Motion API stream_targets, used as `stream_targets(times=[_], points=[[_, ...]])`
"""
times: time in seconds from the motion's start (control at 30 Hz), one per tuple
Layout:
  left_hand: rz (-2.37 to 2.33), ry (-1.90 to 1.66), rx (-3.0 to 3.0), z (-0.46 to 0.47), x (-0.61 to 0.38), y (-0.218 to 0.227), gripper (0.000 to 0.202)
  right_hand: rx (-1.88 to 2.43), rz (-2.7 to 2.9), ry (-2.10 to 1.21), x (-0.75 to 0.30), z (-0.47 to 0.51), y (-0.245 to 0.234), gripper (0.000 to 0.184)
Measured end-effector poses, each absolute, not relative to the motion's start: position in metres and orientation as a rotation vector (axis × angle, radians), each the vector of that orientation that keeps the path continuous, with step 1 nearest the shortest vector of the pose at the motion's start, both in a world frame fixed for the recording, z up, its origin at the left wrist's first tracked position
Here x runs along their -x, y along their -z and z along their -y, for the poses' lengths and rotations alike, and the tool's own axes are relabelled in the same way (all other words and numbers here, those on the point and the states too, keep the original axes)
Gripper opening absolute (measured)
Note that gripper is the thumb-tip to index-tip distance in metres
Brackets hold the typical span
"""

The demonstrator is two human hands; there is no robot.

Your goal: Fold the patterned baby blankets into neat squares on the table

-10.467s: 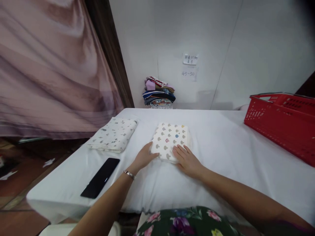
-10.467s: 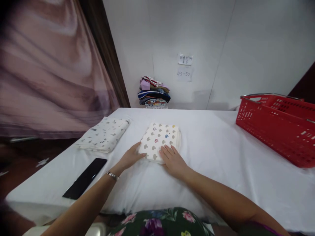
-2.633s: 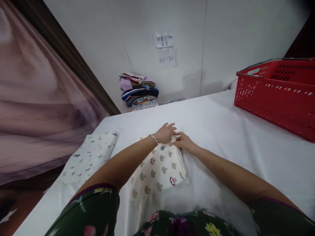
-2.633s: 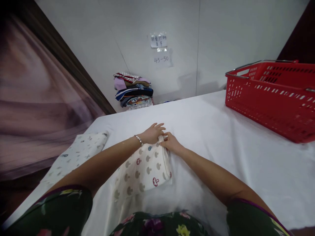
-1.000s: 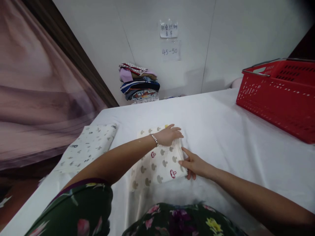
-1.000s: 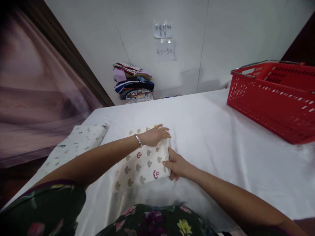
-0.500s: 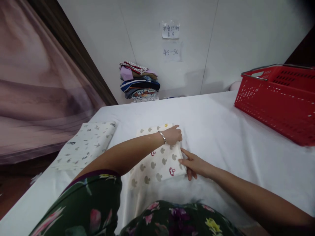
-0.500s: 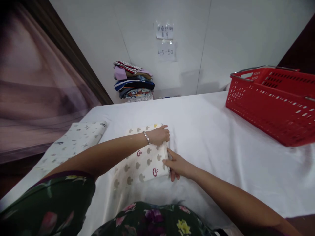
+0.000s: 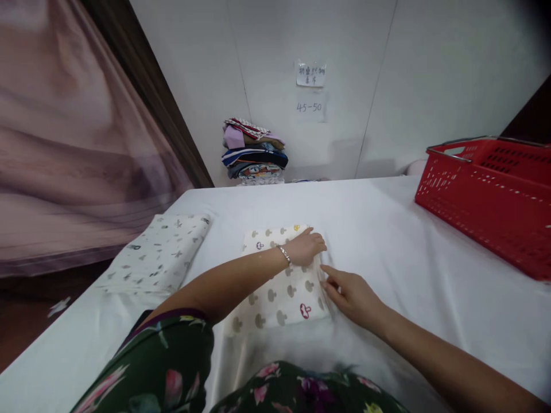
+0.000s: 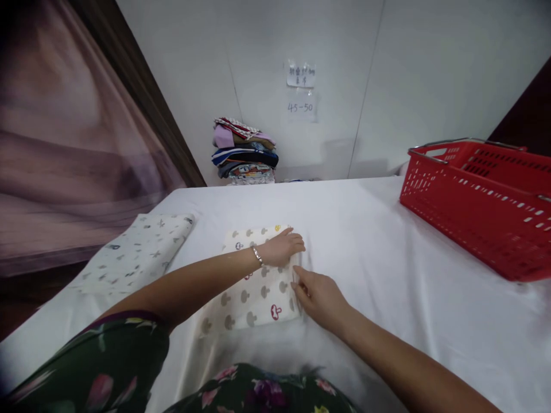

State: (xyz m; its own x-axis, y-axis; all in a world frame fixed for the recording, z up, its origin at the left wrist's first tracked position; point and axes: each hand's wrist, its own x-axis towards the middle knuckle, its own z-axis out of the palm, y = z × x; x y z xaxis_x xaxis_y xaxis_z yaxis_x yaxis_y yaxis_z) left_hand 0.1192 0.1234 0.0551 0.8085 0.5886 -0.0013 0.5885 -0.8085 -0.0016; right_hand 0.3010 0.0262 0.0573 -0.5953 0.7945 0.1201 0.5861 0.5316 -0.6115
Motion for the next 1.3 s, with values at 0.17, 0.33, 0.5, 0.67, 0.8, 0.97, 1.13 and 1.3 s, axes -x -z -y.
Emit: stream_targets(times=[0.17,0.33,0.5,0.67,0.8,0.97,1.13,1.3], points=[[1.463,0.383,2.849,-0.071,-0.094,-0.046,0.05,0.687,2.568,-0.45,-0.288,-0.007,-0.029,0.049],[1.815,0.356,2.665,-0.036,-0.078,-0.022,0.054,0.806,2.784,-0.352,-0.287,0.002,0.001,0.067],[1.944,0.299,2.673,-0.033,-0.084,-0.027,0.052,0.905,2.756,-0.453,-0.283,-0.008,-0.037,0.068],[1.856,0.395,2.731,-0.01,-0.099,-0.03,0.057,1.044,2.599,-0.4,-0.239,-0.057,-0.06,0.059],[1.781,0.399,2.715,0.003,-0.107,-0.018,0.054,1.242,2.615,-0.335,-0.205,-0.11,-0.041,0.062],[1.774,0.406,2.662,0.006,-0.11,-0.013,0.054,1.39,2.634,-0.353,-0.202,-0.141,-0.017,0.056],[1.771,0.498,2.672,0.016,-0.104,-0.026,0.039,1.414,2.519,-0.452,-0.215,-0.149,-0.009,0.055],[2.14,0.683,2.343,0.026,-0.048,-0.034,0.039,1.419,2.208,-0.881,-0.234,-0.15,0.001,0.062]])
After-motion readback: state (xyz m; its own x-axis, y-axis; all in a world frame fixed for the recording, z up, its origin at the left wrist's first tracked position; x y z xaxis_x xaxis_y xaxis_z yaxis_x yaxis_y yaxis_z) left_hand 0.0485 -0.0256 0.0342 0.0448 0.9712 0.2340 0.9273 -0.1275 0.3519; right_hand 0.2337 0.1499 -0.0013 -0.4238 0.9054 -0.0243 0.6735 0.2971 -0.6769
